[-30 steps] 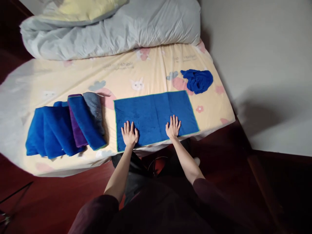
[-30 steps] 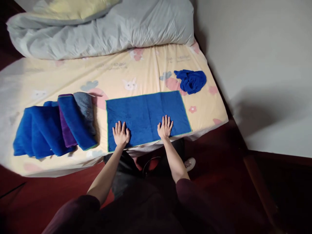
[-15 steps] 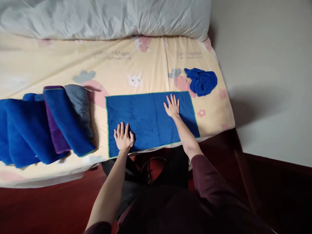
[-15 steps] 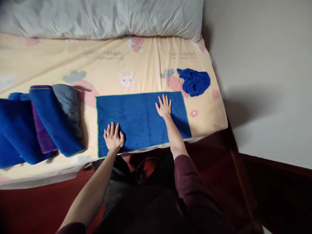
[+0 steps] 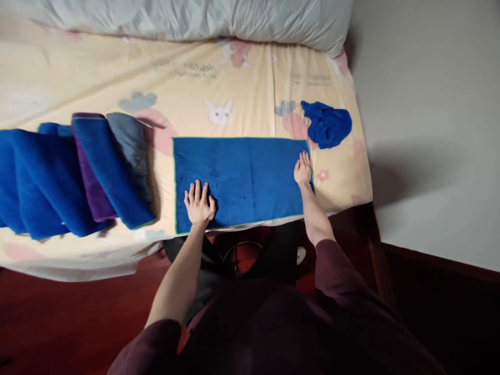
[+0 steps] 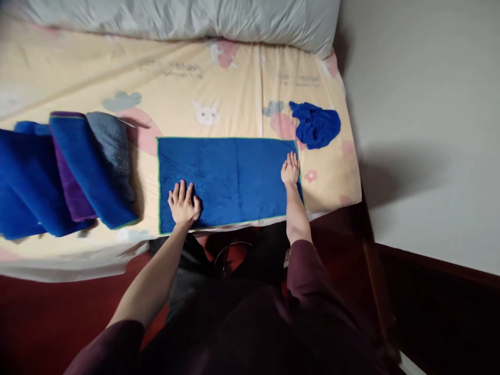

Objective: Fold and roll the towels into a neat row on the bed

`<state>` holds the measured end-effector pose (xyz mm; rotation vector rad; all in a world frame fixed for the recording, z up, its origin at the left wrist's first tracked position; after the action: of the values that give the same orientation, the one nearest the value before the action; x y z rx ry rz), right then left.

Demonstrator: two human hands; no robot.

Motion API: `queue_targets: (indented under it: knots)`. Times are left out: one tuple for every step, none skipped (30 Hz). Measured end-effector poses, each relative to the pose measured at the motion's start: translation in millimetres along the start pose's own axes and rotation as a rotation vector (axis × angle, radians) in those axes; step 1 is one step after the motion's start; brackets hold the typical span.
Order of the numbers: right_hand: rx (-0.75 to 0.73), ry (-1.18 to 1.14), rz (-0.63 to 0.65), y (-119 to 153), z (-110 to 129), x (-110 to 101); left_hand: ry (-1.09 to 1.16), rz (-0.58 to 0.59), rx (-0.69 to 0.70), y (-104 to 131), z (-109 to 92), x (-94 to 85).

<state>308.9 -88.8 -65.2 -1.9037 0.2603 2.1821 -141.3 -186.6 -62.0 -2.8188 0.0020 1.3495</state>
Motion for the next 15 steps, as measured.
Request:
queue_targets:
  knots:
    - [-0.007, -0.007, -0.002, 11, -4, -3, -0.001, 0.001, -0.001, 0, -1, -0.6]
    - [-0.038, -0.016, -0.002, 27, -6, -6, 0.0, 0.005, -0.001, 0, -2, -1.2]
    - [-0.084, -0.026, -0.013, 46, -9, -8, 0.003, 0.009, 0.003, 0, -3, -1.6]
    - [-0.143, -0.037, -0.023, 69, -13, -10, 0.004, 0.011, 0.011, 0, -5, -2.0]
    - [-0.178, -0.043, -0.039, 94, -19, -12, 0.003, 0.01, 0.021, 0, -6, -2.4]
    - [-0.183, -0.043, -0.051, 119, -27, -13, -0.002, 0.006, 0.03, -1, -7, -2.8]
    - [-0.163, -0.034, -0.065, 144, -38, -14, -0.01, 0.002, 0.038, -1, -9, -3.5]
    - [-0.116, -0.023, -0.088, 165, -51, -14, -0.019, 0.001, 0.044, -1, -10, -4.3]
    - [-0.057, -0.018, -0.115, 183, -63, -15, -0.027, 0.006, 0.046, 1, -11, -5.4]
    - [-0.016, -0.018, -0.131, 196, -74, -16, -0.034, 0.012, 0.045, 3, -11, -6.8]
    - [0.007, -0.019, -0.144, 205, -83, -17, -0.04, 0.015, 0.039, 7, -11, -8.6]
    - [0.024, -0.017, -0.158, 210, -90, -19, -0.046, 0.01, 0.028, 13, -10, -10.8]
    - [0.037, -0.013, -0.17, 214, -93, -20, -0.052, -0.004, 0.012, 20, -9, -13.3]
    - [0.049, -0.009, -0.184, 216, -94, -22, -0.058, -0.023, -0.007, 29, -6, -16.1]
    - [0.065, -0.009, -0.197, 218, -93, -22, -0.063, -0.043, -0.027, 40, -2, -19.0]
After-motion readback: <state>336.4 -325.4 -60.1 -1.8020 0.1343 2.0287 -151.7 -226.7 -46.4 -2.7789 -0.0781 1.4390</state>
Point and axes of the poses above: each hand's wrist, its own y-axis away from the middle knuckle, its own x-axis out of the palm, z = x × y, the point moved 1 cm from there along -y, towards the middle knuckle, and after that the axes turned 9 degrees about y, right-handed, at the moved point
